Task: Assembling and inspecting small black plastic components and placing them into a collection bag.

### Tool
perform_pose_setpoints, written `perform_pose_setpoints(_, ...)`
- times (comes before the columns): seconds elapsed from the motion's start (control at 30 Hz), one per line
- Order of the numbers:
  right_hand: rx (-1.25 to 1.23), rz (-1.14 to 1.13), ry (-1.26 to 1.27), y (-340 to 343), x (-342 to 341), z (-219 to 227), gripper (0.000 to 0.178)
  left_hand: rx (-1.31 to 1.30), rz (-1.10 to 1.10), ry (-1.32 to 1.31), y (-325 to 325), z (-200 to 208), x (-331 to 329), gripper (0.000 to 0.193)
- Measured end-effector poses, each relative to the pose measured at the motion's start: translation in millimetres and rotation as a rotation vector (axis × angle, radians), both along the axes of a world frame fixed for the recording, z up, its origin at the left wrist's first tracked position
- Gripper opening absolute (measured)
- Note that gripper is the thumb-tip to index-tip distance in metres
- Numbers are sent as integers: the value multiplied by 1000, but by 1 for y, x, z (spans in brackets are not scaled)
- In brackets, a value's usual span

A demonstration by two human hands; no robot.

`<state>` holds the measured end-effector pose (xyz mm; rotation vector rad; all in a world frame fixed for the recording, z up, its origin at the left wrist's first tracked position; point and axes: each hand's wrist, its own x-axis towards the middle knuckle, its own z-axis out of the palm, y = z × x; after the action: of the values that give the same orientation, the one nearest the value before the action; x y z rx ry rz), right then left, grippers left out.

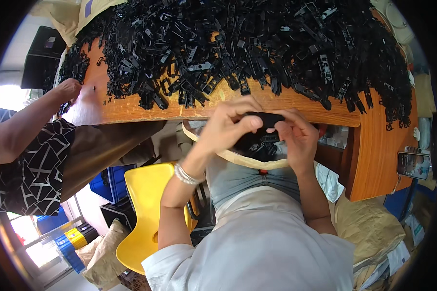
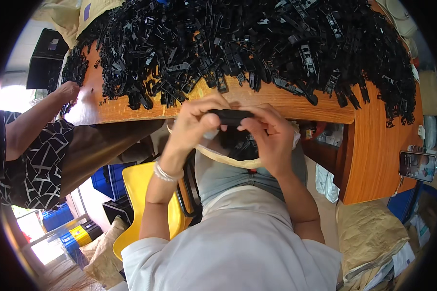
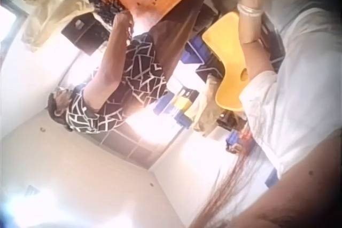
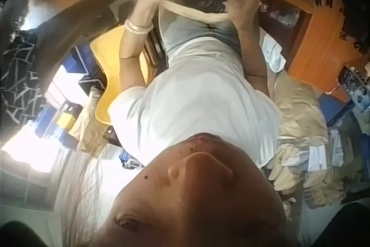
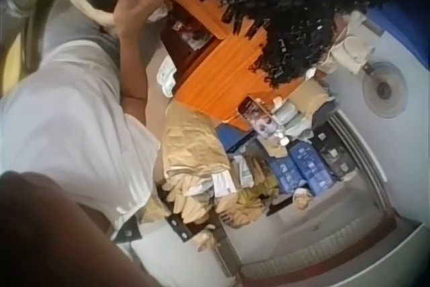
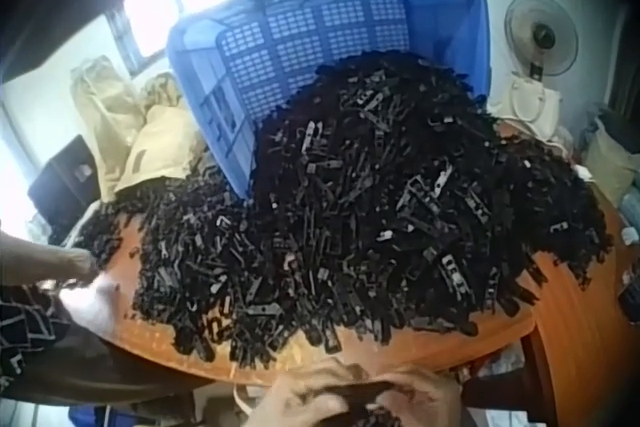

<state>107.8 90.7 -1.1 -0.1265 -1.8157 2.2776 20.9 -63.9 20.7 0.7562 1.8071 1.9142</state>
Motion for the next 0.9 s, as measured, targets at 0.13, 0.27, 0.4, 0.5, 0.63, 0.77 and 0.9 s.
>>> perform_pose_setpoints(0.13, 38, -94, -65, 11, 1, -2, 25, -623, 555, 924, 3, 2, -79, 22)
perform_pose_setpoints(0.27, -2, -49, -121, 7, 9, -5, 26, -1104, 777, 1234, -13, -17, -145, 30)
perform_pose_setpoints(0.4, -4, -81, -136, 12, 11, -7, 26, -1108, 778, 1030, -11, -15, -148, 27)
perform_pose_setpoints(0.5, -21, -83, -124, 16, 11, -8, 26, -649, 869, 781, -15, -8, -133, 19)
perform_pose_setpoints(0.63, -96, -34, -40, 18, 7, -3, 24, -173, 368, 8, -15, 17, -70, 10)
perform_pose_setpoints(0.77, -22, 122, 94, 28, 0, 4, 22, -192, -43, -99, -16, 21, -25, 21)
perform_pose_setpoints(0.9, 21, 242, 74, 15, -4, 14, 21, 202, -214, -591, -14, 8, -4, 31)
